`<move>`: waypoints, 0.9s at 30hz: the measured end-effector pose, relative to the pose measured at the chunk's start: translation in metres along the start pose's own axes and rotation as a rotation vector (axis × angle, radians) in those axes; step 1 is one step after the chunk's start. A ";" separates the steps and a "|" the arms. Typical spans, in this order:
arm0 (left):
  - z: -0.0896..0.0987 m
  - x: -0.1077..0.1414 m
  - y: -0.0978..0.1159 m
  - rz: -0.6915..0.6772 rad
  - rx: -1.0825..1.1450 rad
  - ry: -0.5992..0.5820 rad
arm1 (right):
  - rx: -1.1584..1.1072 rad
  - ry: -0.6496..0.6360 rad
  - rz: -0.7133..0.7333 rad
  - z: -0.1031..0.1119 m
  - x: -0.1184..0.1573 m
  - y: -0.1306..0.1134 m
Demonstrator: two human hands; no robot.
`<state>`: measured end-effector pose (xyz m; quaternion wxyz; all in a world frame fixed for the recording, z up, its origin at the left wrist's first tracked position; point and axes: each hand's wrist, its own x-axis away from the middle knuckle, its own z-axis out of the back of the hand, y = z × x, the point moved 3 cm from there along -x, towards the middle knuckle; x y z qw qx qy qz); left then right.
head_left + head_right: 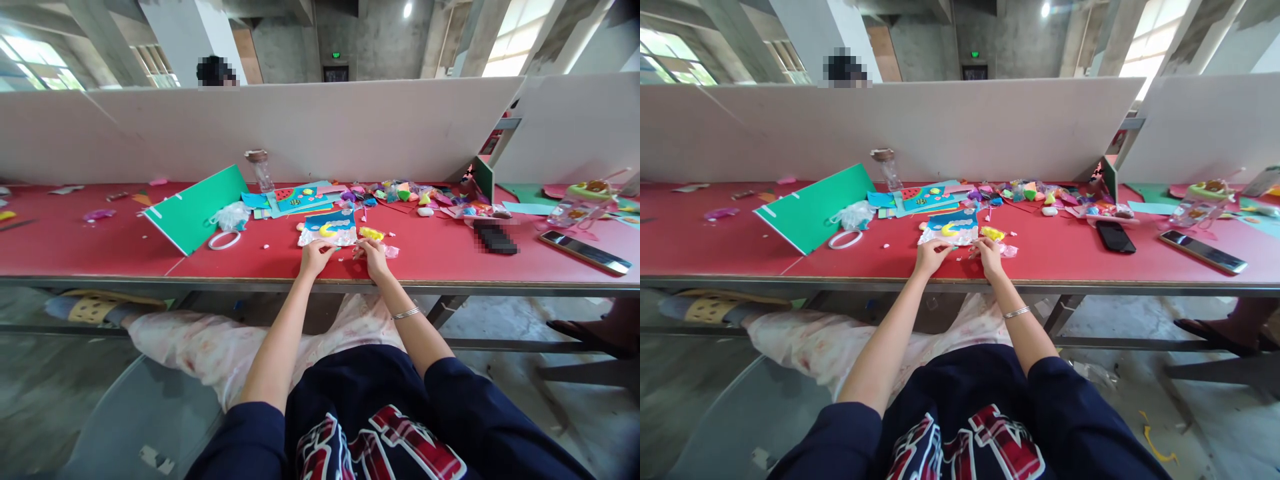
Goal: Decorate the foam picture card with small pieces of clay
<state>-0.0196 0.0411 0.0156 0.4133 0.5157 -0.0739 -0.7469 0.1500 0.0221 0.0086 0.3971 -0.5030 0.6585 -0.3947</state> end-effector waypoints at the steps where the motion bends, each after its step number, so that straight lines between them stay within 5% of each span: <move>1: 0.000 0.000 0.000 -0.004 -0.004 -0.013 | 0.007 -0.007 -0.004 0.000 0.000 0.000; 14: -0.005 0.002 0.007 -0.017 -0.045 -0.362 | 0.023 -0.034 -0.038 -0.004 0.004 -0.002; 27: -0.009 0.009 0.001 -0.075 -0.214 -0.406 | 0.032 -0.075 -0.041 -0.005 0.004 -0.001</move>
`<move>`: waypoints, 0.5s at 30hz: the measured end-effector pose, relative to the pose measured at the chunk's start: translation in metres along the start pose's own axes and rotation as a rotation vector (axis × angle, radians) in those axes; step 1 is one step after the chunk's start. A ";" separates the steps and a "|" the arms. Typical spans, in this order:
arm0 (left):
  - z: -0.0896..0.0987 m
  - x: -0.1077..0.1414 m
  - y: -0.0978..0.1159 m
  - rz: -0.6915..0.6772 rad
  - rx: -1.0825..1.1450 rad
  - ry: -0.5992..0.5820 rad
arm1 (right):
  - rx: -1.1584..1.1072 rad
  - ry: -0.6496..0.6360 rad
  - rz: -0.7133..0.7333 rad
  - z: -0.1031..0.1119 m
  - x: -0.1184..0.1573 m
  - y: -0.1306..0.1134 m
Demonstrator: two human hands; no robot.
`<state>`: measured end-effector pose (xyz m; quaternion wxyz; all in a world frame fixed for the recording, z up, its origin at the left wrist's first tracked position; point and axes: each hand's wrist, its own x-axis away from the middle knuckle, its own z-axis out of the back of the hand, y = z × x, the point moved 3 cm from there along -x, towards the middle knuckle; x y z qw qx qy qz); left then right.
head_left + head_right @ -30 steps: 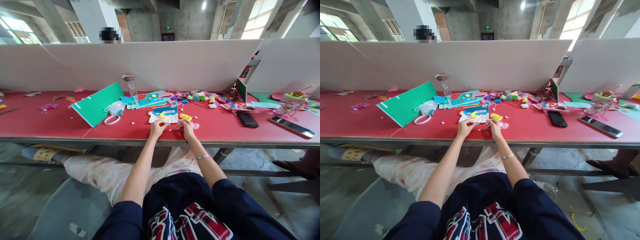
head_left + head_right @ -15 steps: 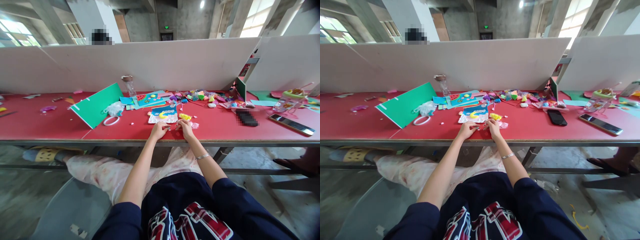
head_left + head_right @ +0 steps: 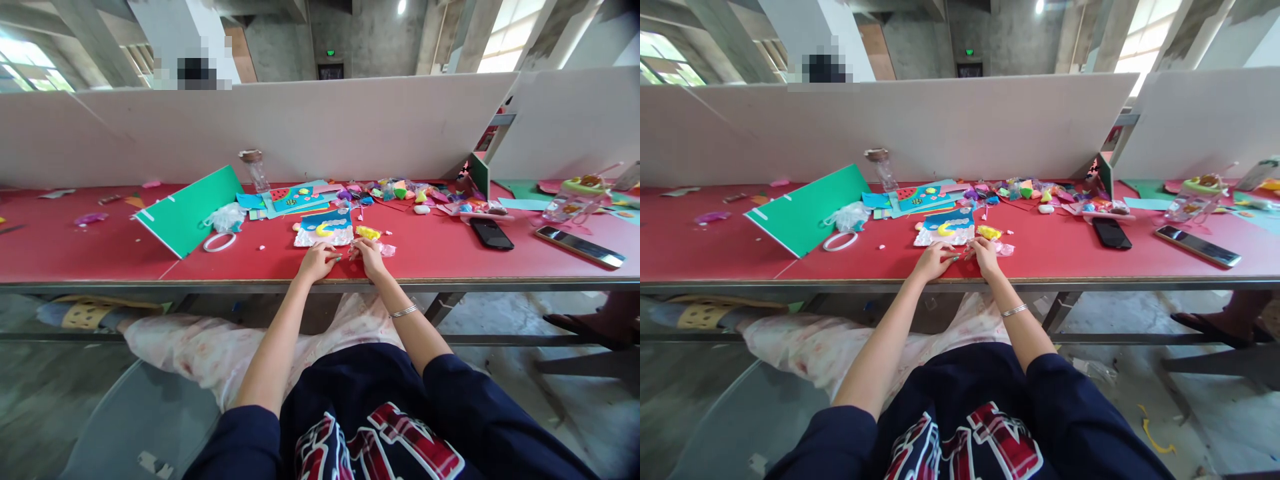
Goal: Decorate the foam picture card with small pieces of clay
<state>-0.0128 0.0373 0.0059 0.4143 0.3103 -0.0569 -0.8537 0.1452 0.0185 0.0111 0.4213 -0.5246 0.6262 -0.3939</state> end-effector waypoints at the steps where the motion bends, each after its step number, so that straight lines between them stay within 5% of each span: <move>1: 0.000 0.001 -0.001 0.009 0.010 -0.007 | 0.000 0.000 -0.001 0.000 0.000 0.000; 15: 0.022 0.015 0.016 0.042 0.225 -0.014 | 0.049 0.002 -0.003 0.000 0.000 0.001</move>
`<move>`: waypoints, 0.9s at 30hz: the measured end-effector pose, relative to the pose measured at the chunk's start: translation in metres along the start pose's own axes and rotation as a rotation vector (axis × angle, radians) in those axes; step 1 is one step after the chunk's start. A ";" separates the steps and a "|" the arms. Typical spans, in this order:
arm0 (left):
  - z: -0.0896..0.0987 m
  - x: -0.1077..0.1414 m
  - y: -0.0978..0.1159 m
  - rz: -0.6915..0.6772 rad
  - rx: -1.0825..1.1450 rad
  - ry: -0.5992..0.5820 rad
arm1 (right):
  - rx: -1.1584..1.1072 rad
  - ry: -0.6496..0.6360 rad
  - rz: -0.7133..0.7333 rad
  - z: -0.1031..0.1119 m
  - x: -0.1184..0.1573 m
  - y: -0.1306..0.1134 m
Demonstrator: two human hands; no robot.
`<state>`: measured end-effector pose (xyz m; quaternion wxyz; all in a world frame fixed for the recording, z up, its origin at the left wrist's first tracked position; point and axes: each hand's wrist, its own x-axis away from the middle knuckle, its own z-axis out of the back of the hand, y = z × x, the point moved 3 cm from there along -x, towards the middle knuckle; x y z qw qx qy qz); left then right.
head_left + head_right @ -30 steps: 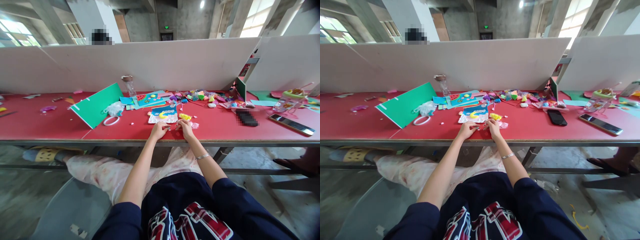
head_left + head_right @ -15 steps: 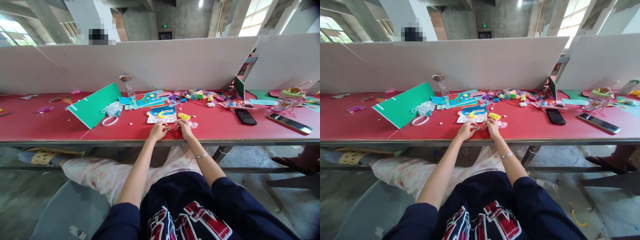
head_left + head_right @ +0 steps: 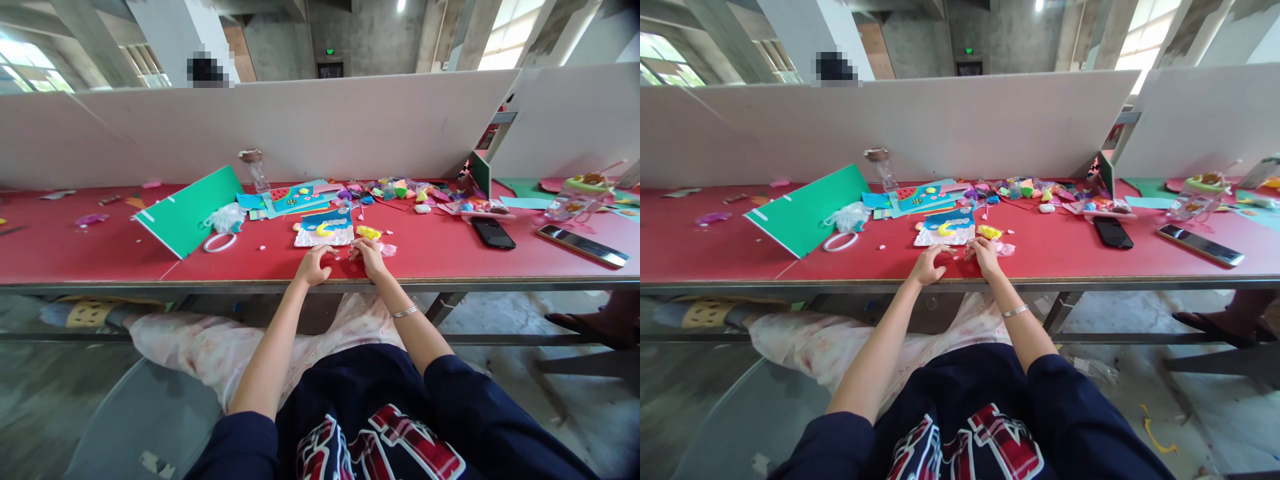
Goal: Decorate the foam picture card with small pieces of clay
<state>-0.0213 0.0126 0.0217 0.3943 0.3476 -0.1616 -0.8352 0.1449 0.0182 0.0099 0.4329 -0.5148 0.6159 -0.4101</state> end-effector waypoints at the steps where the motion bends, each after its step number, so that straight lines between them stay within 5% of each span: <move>1: 0.000 0.001 0.002 0.004 0.002 -0.001 | 0.011 -0.004 -0.001 0.000 0.000 0.001; 13: -0.003 0.000 0.011 -0.015 -0.062 -0.038 | 0.648 -0.111 0.258 0.002 0.021 -0.012; 19: -0.004 -0.001 0.012 -0.022 -0.114 -0.022 | 1.046 -0.416 0.543 -0.001 0.041 -0.014; 27: -0.005 -0.001 0.011 -0.038 -0.141 -0.025 | 1.232 -0.500 0.564 -0.007 0.046 -0.012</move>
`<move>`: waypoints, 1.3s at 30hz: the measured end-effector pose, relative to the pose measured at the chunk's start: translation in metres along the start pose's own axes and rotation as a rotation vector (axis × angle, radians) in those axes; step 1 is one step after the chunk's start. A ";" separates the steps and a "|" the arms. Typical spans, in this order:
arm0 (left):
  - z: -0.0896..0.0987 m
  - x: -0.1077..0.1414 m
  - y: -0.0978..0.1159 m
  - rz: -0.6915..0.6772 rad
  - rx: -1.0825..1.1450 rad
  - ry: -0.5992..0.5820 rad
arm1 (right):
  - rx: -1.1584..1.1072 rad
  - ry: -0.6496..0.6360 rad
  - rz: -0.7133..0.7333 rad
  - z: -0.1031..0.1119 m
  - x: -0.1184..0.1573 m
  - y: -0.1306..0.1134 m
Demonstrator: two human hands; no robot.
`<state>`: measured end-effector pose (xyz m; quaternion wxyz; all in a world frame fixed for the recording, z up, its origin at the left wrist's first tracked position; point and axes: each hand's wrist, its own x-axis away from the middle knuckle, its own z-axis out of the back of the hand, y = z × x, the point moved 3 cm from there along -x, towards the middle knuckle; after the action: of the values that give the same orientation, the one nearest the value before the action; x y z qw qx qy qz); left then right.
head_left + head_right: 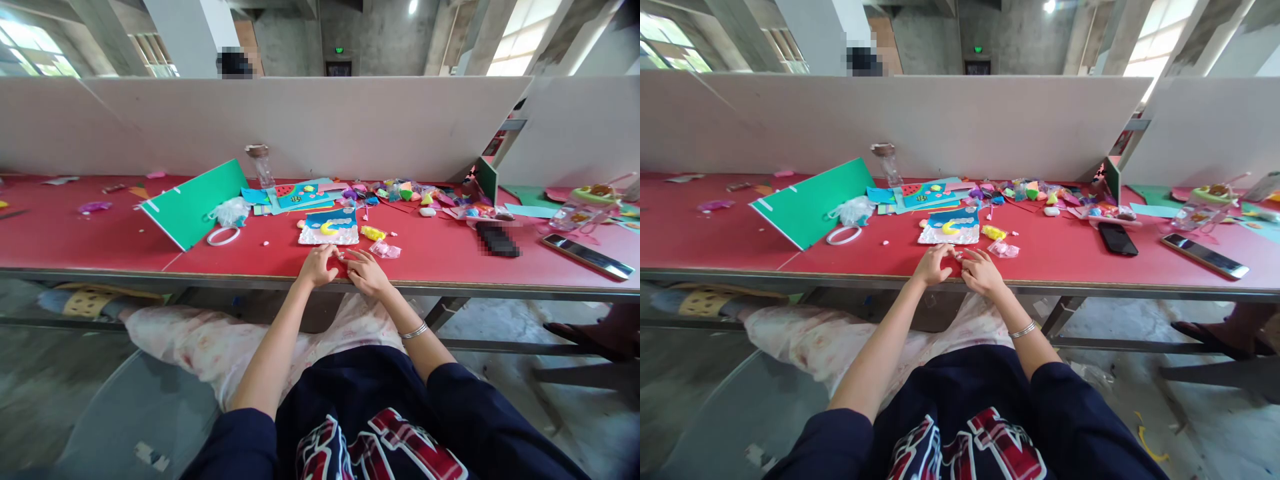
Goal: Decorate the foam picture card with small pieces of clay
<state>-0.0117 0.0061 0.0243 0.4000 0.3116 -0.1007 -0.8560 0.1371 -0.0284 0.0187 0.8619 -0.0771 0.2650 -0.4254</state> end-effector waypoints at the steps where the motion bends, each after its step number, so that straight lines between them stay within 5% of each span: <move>1: 0.000 0.000 0.000 -0.001 0.002 -0.002 | 0.004 -0.002 -0.002 0.000 0.000 0.000; 14: -0.001 0.001 0.000 0.035 -0.040 -0.013 | -0.028 -0.005 -0.024 0.000 0.000 0.000; 23: 0.002 0.002 0.002 0.005 -0.005 0.010 | -0.041 0.206 -0.143 0.001 0.003 0.007; 39: 0.001 0.003 0.006 0.001 -0.157 -0.014 | 0.032 0.072 -0.126 0.000 0.000 -0.001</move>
<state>-0.0098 -0.0006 0.0259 0.4229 0.2734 -0.0362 -0.8632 0.1369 -0.0289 0.0191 0.8244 -0.0648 0.2835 -0.4855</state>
